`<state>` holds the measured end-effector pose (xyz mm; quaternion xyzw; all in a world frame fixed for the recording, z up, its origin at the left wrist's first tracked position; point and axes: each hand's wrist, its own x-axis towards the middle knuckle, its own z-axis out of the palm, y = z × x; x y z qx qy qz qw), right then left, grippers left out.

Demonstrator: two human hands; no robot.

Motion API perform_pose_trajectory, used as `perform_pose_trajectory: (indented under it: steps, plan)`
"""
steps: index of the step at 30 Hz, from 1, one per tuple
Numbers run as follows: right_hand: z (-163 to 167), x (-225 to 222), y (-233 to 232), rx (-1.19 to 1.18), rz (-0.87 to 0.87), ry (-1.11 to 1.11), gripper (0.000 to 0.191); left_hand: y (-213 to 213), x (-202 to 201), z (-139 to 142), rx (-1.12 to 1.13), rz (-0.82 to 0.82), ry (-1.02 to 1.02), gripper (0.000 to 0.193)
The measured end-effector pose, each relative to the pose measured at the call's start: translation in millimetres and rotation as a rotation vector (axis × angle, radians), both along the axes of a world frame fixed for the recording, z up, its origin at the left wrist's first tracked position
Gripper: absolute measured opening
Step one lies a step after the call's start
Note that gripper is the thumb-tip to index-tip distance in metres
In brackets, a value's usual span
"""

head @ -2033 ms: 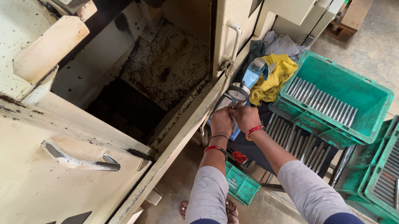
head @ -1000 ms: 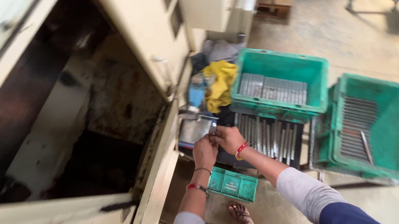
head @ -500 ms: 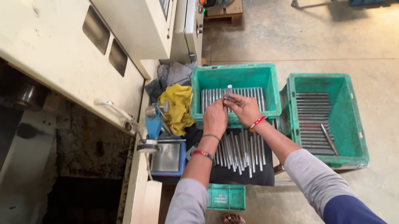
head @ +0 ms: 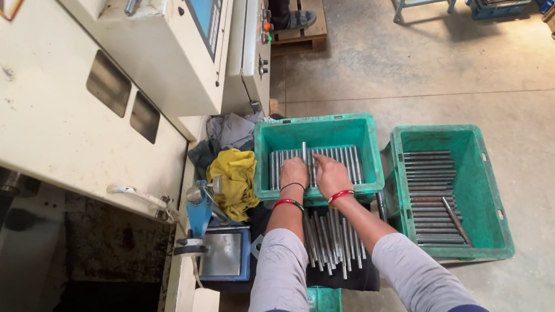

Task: The person repeatedly measures cylindrical metal rods using a dial caliper, then places them into green bins. The person also opens and closes the machine door and wipes the caliper with a yellow cloth between measurements.

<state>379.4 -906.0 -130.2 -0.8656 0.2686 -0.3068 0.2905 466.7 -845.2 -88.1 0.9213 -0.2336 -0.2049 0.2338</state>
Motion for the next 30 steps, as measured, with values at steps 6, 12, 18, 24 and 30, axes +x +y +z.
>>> perform_pose_trajectory:
  steps: [6, 12, 18, 24, 30]
  plan:
    - [-7, 1, -2, -0.005, -0.052, -0.004, 0.027, -6, 5, -5, 0.035, 0.089, 0.073, 0.035]
    - [-10, 2, -2, 0.017, -0.038, -0.001, 0.027, -6, 8, -6, 0.073, 0.091, 0.072, 0.034]
    - [-5, 1, 1, 0.050, -0.048, 0.026, 0.027, -3, 5, -9, 0.064, 0.090, 0.014, 0.033]
    - [2, 0, 1, 0.025, -0.040, 0.021, 0.027, 7, -10, -3, -0.005, -0.002, -0.151, 0.030]
    - [6, 2, 3, -0.061, -0.015, -0.002, 0.028, 50, -49, -2, -0.393, -0.107, -0.481, 0.025]
